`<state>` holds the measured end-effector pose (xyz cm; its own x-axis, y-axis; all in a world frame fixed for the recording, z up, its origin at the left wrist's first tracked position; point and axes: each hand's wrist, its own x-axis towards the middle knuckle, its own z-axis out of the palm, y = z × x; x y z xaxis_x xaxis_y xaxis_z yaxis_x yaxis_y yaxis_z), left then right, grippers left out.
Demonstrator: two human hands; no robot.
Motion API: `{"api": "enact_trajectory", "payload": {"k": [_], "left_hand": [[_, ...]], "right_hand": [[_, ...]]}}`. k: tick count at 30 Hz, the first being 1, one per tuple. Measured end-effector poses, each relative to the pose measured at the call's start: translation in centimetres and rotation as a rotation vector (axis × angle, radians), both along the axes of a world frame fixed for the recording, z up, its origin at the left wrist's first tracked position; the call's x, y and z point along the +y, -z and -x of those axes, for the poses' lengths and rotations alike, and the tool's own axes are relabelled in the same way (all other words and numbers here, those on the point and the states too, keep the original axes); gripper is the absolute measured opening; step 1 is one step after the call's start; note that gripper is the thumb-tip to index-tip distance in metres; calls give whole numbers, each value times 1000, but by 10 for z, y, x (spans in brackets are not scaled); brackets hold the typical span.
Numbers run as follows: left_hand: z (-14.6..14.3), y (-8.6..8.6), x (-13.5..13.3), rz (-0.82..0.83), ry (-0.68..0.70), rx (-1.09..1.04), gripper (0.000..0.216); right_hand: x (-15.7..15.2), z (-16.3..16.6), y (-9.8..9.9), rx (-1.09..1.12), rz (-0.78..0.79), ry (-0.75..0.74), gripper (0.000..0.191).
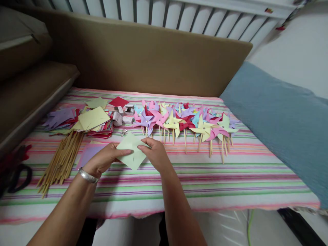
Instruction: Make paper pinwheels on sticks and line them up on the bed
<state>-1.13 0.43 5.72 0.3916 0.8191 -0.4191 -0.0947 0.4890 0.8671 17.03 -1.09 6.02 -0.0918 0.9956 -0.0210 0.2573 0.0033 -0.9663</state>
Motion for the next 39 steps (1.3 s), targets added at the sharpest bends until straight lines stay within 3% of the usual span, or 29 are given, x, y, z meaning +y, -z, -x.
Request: {"api": "enact_trajectory", "payload": {"k": [6,9,13,17,23,32,39], "left_hand": [[-1,7,1,2,-108,59,37],[8,8,6,4,-204,17,36],[19,6,12,16,-303,-59,37],[24,3,13,22,-350,-110,34],[26,3,14,31,-354,-114,31],[22,1,10,-1,-307,-91,33],[9,-2,5,-25,-263,-25,26]], "right_hand": [[2,5,8,-50,-114,72,27],[1,8,7,-205,-343,150,33],[-5,18,5,-362,-573,45,23],[-9,26,9,-436,-579,-81,26],[-8,27,13,-471,-577,-118,27],[-8,30,14,-426,-538,-72,9],[-6,33,10,-341,-457,68,5]]}}
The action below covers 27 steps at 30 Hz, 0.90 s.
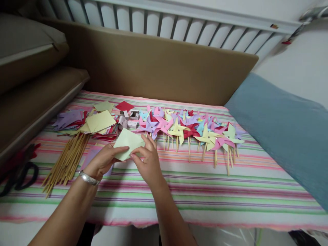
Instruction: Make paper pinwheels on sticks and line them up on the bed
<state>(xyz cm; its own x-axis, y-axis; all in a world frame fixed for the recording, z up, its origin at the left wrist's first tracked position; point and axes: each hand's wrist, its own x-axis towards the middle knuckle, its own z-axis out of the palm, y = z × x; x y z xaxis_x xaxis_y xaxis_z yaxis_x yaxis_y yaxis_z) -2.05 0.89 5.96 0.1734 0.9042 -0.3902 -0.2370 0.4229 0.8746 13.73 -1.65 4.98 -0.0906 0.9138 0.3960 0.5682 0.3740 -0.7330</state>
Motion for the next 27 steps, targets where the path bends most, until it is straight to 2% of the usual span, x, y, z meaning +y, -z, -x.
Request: {"api": "enact_trajectory", "payload": {"k": [6,15,21,24,27], "left_hand": [[-6,-1,-3,24,76,17,30],[-6,-3,-4,-23,152,22,32],[-6,3,-1,-57,124,115,25],[-5,7,1,-105,181,180,17],[-4,7,0,-139,289,222,11]], "right_hand": [[2,2,0,74,80,102,5],[4,3,1,90,96,159,6],[5,2,4,86,107,149,5],[5,-4,2,119,144,118,38],[3,-14,-4,203,325,36,66]]}}
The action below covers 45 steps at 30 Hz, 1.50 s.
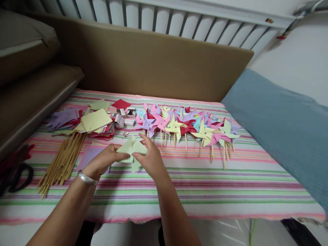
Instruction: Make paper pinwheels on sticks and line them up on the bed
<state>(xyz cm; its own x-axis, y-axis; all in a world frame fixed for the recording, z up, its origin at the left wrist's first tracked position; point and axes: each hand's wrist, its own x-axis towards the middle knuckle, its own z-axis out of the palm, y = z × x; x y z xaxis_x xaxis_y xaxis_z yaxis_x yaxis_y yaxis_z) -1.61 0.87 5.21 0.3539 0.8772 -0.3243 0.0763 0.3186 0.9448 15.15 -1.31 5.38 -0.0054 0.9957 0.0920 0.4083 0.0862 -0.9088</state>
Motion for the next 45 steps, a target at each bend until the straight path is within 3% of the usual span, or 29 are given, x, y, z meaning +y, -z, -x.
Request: {"api": "enact_trajectory", "payload": {"k": [3,10,17,21,25,28,36,39,43,45], "left_hand": [[-1,0,-2,-3,72,21,10],[-7,1,-3,5,155,30,11],[-9,-7,-1,98,-36,-348,38],[-23,-2,-5,114,-11,-448,31],[-38,4,-9,110,-131,-526,17],[-42,5,-10,127,-205,-529,14],[-41,5,-9,110,-301,-452,31],[-37,7,-7,111,-351,-412,29],[-22,8,2,131,-431,-382,22],[-13,8,7,132,-458,-385,22]], "right_hand": [[-2,-8,-4,100,158,-90,69],[-2,-15,2,189,164,-142,60],[2,-22,2,501,189,9,43],[4,-17,2,658,128,93,41],[3,-6,1,717,101,146,41],[2,0,-1,727,105,176,41],[1,11,3,747,76,161,34],[2,13,6,718,74,151,41],[1,9,6,493,104,186,59],[-2,6,3,282,-5,162,55]]}}
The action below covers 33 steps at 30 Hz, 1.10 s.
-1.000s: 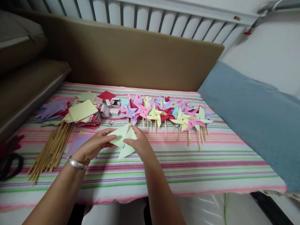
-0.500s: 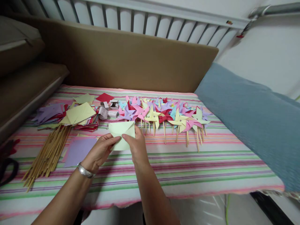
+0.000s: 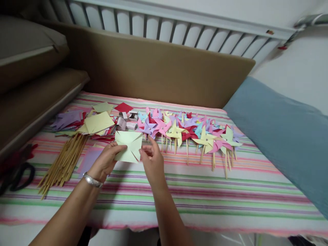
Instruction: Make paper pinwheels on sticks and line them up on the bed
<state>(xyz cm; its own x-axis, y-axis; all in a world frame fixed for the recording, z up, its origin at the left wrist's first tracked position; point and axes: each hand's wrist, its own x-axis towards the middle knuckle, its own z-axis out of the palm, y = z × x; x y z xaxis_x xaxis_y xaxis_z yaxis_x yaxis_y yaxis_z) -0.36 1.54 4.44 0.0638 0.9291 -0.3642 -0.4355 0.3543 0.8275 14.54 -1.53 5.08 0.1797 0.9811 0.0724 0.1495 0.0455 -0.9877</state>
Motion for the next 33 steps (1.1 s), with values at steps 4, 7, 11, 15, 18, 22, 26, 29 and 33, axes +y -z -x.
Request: {"api": "enact_trajectory", "payload": {"k": [4,7,11,15,18,22,26,29,33], "left_hand": [[13,-4,6,-6,-16,-5,28],[16,-8,6,-3,-19,7,27],[16,-9,5,-11,5,12,22],[15,-8,4,5,31,49,22],[13,-7,4,-2,39,78,24],[6,-7,1,-44,60,112,22],[0,-7,-2,-88,116,139,22],[-4,-8,-3,-105,142,181,20],[-6,-8,-5,-113,194,191,20]], "right_hand": [[-10,-1,-5,-429,-322,-156,42],[-14,3,-4,-571,-388,-285,43],[-13,5,0,-611,-410,-275,27],[-9,3,2,-594,-433,-240,13],[-8,2,2,-537,-392,-232,10],[-8,4,1,-445,-292,-183,7],[-7,5,0,-373,-224,-106,5],[-5,6,0,-373,-215,-64,4],[-3,5,2,-388,-216,-31,6]]}}
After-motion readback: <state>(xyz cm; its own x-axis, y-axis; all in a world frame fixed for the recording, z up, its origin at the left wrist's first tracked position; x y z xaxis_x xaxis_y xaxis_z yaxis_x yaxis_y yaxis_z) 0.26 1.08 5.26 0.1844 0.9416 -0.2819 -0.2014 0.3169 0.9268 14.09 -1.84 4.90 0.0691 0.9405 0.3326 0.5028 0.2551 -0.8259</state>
